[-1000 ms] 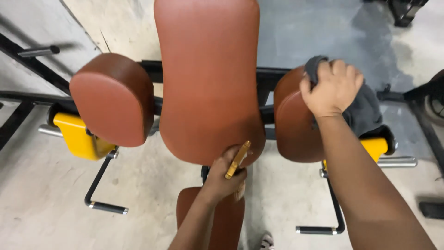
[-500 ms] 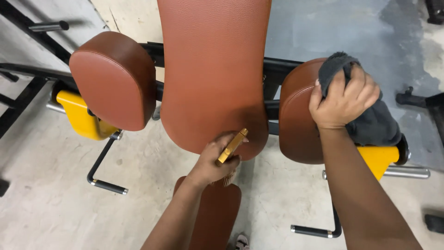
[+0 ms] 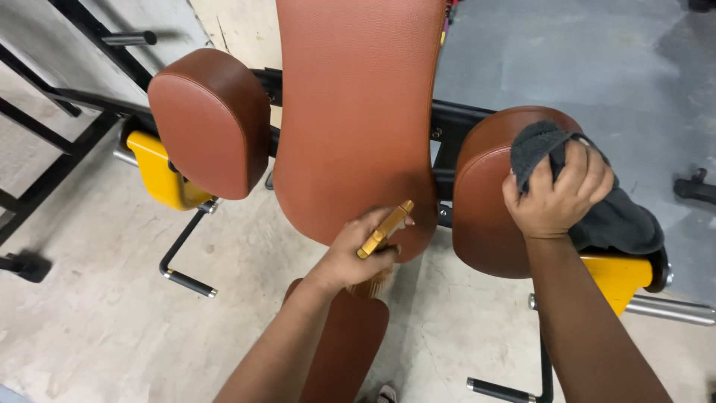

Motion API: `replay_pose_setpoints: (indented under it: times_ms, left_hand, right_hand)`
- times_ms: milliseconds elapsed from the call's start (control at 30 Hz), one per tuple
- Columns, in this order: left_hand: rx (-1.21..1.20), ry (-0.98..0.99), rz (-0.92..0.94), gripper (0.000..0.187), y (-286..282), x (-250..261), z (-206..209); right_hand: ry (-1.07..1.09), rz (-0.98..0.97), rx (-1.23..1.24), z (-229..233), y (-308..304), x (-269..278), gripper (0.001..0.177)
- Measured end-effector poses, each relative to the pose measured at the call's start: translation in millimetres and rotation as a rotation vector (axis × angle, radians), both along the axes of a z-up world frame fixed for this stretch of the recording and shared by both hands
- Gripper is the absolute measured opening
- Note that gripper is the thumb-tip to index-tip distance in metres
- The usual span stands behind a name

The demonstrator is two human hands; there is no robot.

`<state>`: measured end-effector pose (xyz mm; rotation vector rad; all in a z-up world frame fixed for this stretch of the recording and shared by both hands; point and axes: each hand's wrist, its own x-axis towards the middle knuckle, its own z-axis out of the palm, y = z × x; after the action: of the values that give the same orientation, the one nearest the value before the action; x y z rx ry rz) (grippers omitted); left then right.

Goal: Cleaning and wiping down a gym machine using a spray bottle and cloth.

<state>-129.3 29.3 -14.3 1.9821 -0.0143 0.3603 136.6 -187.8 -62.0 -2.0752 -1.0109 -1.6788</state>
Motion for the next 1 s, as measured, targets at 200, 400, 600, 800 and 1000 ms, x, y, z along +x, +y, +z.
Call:
replay_pose_setpoints:
  times_ms: [200,400,600,800,1000]
  left_hand:
    - [0.081,-0.051,-0.016,0.053,9.8,2.8,0.8]
    - [-0.009,0.039,-0.019,0.052,0.5,2.4,7.1]
    - [-0.03,0.183,0.076,0.052,-7.8,5.5,24.7]
    - [0.059,0.043,0.08,0.049,-3.6,4.1,17.3]
    - [0.044,0.074,0.037,0.049,-2.8,19.3,5.6]
  right_hand:
    - [-0.056,-0.023,-0.003,-10.5,0.6,6.9,0.037]
    - [-0.067,-0.01,-0.014,-6.3,-0.9,1.3,0.03]
    - [-0.049,0.009,-0.049,-8.8,-3.3,1.8,0.02]
    - [-0.064,0.066,-0.256,-26.0,-8.8,5.3,0.028]
    - [0.125,0.128,-0.601,-57.2,-10.6,-37.0,0.03]
